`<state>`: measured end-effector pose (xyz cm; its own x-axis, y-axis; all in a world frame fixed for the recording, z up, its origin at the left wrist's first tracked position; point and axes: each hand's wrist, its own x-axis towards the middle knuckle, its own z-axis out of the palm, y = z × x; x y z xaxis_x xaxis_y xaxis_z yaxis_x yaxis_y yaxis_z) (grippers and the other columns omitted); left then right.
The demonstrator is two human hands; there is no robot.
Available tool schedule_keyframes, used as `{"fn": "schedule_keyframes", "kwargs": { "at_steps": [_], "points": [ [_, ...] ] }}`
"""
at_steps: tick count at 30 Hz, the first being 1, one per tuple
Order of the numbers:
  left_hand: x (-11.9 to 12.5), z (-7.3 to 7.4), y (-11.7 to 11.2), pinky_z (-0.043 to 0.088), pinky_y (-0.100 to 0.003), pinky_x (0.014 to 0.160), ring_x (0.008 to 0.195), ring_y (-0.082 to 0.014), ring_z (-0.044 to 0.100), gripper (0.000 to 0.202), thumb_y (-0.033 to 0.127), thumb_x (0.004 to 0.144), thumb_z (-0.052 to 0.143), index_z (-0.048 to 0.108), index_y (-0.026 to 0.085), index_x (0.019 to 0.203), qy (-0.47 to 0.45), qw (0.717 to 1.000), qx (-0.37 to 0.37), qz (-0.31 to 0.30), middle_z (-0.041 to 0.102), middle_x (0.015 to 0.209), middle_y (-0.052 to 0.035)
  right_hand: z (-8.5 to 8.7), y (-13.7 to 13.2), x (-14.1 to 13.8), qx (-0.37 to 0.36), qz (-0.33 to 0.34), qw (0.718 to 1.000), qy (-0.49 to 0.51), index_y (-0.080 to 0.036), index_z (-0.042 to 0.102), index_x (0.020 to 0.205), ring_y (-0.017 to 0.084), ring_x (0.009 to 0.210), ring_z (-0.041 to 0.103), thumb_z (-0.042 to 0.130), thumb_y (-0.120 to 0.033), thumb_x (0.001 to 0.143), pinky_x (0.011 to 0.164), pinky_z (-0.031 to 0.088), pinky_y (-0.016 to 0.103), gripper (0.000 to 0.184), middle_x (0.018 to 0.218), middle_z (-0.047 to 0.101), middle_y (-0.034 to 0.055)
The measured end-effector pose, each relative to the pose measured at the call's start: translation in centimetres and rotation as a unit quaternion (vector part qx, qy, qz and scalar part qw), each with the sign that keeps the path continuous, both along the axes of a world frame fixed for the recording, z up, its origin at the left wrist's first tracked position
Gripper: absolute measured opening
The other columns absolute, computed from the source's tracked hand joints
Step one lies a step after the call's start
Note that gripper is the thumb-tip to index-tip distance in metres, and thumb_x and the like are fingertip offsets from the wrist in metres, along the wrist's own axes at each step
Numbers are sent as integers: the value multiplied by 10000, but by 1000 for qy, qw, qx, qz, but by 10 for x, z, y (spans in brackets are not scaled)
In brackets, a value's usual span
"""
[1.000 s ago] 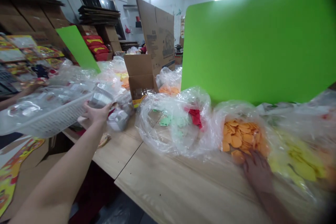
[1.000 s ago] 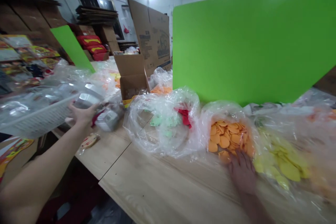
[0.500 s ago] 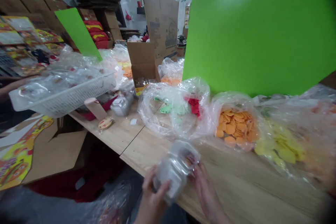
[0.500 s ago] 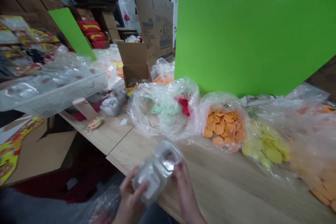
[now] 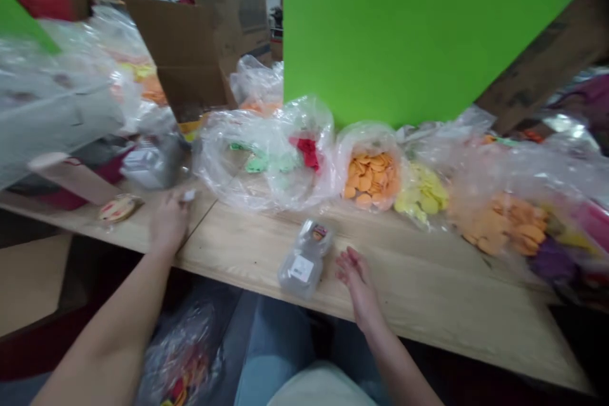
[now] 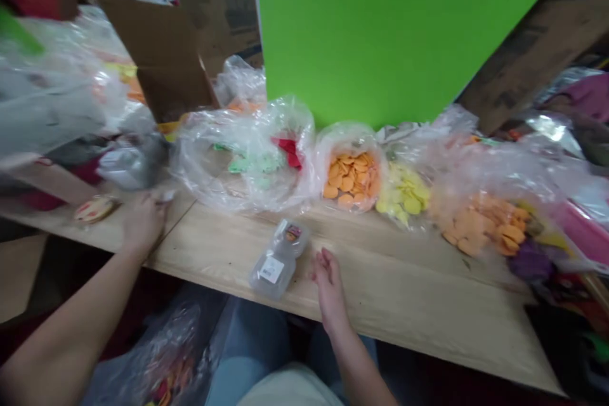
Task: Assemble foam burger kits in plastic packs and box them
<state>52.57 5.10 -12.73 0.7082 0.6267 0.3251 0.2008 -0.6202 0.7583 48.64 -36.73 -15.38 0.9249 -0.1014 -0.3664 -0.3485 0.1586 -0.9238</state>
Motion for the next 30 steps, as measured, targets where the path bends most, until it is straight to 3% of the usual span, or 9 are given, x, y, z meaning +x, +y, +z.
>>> {"fn": "schedule_keyframes", "kwargs": {
  "at_steps": [4,9,12,14,16,19,23,26,30],
  "points": [
    [-53,-7,-28,228,-579,1007,1198,-353,418,207,383,733,551,559,177,741,4,999,-5,51,606,1003,-86,8,-26,-9,-52,-53,994,-85,-219,522,1091,201,929,587,597,-422,745,790,476,372,408,1091,586,88],
    [-134,4,-146,464,-473,853,933,-252,623,271,467,774,520,506,208,850,-46,987,-142,52,652,910,-37,28,-25,-24,-35,37,992,-112,-200,538,1019,187,872,592,544,-399,805,793,467,370,292,960,625,72],
    [-140,26,-224,480,-423,851,1002,-246,611,237,433,789,549,462,216,832,-115,837,-532,-58,645,1051,-51,54,2,-27,52,154,978,-130,-233,453,1158,196,932,582,541,-433,802,760,482,348,418,1072,595,80],
    [-135,38,-261,499,-370,820,1021,-238,602,235,418,785,571,482,219,873,-92,758,-638,-101,628,1097,-56,68,20,-23,96,182,970,-126,-269,336,1264,192,918,582,563,-446,775,692,493,319,568,1110,564,71],
    [-132,43,-283,512,-335,780,1016,-235,603,257,409,785,574,502,210,930,-30,734,-664,-144,606,1119,-72,71,30,-14,78,161,976,-120,-275,278,1303,167,821,581,588,-422,748,638,483,289,652,1023,565,42],
    [-131,34,-287,522,-290,618,843,-204,647,406,430,746,604,488,203,1061,61,805,-564,-176,576,1093,-86,56,26,4,-42,104,983,-147,-219,329,1289,130,700,530,589,-335,733,658,466,284,625,872,537,7],
    [-120,12,-255,483,-257,557,799,-170,600,638,514,697,601,417,204,1224,52,940,-328,-76,533,1077,-89,24,13,16,-191,103,960,-175,-162,447,1213,123,677,489,611,-297,696,684,456,302,559,932,509,43],
    [-99,6,-233,489,-297,687,980,-211,554,555,585,758,468,518,171,1125,96,934,-338,-65,522,1155,-120,15,20,14,-214,103,956,-171,-151,424,1232,138,713,495,597,-322,717,686,462,312,570,1025,480,89],
    [-73,9,-227,472,-308,668,879,-206,607,569,620,785,387,576,150,1044,211,854,-455,-135,608,1064,-144,17,43,10,-246,44,949,-194,-175,402,1235,218,982,477,560,-316,757,868,408,381,523,1113,471,118]
  ]
}}
